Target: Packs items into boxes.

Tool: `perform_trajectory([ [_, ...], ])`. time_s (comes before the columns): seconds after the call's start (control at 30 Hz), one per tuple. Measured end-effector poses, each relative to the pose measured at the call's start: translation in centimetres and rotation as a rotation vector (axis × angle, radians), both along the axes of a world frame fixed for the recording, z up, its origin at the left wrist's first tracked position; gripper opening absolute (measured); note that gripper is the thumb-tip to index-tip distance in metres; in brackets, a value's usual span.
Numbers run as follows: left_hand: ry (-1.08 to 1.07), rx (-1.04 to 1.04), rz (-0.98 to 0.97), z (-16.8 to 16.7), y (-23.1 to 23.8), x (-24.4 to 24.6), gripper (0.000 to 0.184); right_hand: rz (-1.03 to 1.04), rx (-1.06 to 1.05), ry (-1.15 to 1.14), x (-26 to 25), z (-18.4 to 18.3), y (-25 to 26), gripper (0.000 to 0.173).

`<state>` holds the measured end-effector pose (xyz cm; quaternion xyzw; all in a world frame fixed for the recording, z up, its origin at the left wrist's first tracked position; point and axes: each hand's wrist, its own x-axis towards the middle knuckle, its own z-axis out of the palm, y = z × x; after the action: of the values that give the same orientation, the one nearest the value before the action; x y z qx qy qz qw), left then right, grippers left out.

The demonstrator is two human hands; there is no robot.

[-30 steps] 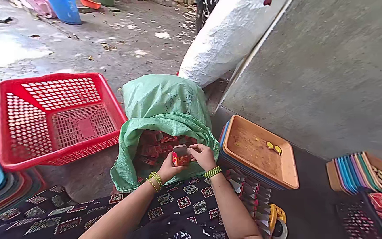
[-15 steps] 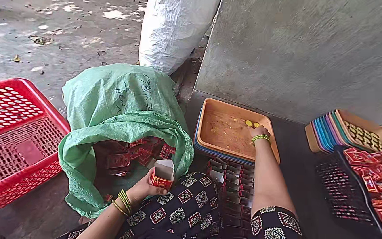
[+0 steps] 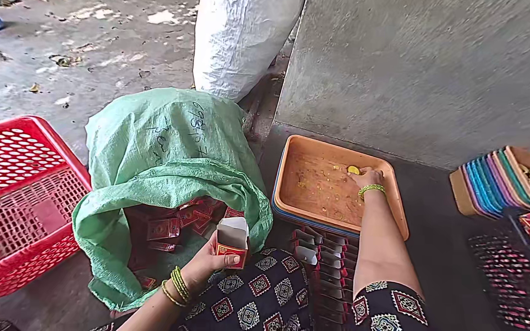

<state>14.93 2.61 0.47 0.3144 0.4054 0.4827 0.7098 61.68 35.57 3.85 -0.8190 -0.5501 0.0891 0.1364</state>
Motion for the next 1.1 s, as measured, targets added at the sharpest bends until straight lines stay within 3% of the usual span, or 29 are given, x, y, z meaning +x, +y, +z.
perform_trajectory([
  [0.17, 0.118, 0.095, 0.015, 1.4, 0.5, 3.1, 0.099, 0.16, 0.025, 0.065, -1.5, 0.5, -0.5, 0.065],
  [0.33, 0.268, 0.322, -0.038, 0.8, 0.7, 5.8, 0.099, 0.328, 0.182, 0.162, -6.9, 3.2, -4.9, 0.037],
  [0.47, 0.321, 0.442, -0.074, 0.2, 0.5, 7.5, 0.095, 0.726, 0.544, 0.497, -12.5, 5.8, -13.5, 0.025],
  [0.53, 0.333, 0.457, -0.077, 0.0, 0.5, 8.0, 0.093, 0.984, 0.62, 0.615, -14.9, 7.3, -18.2, 0.018],
  [0.63, 0.369, 0.469, -0.087, -0.1, 0.6, 8.3, 0.093, 1.259, 0.524, 0.52, -17.3, 9.0, -23.4, 0.013],
  [0.77, 0.409, 0.524, -0.093, -0.2, 0.6, 8.5, 0.092, 1.434, 0.341, 0.303, -18.3, 8.9, -24.7, 0.017],
  [0.87, 0.411, 0.519, -0.098, -0.4, 0.6, 8.5, 0.089, 1.24, 0.347, 0.379, -17.4, 9.4, -22.9, 0.024],
  [0.97, 0.397, 0.506, -0.056, -0.9, 0.2, 8.6, 0.086, 0.737, 0.401, 0.149, -13.7, 8.9, -16.8, 0.026],
  [1.1, 0.372, 0.489, -0.034, -1.1, -0.1, 8.7, 0.087, 0.089, -0.053, -0.158, -6.9, 6.2, -6.9, 0.046],
])
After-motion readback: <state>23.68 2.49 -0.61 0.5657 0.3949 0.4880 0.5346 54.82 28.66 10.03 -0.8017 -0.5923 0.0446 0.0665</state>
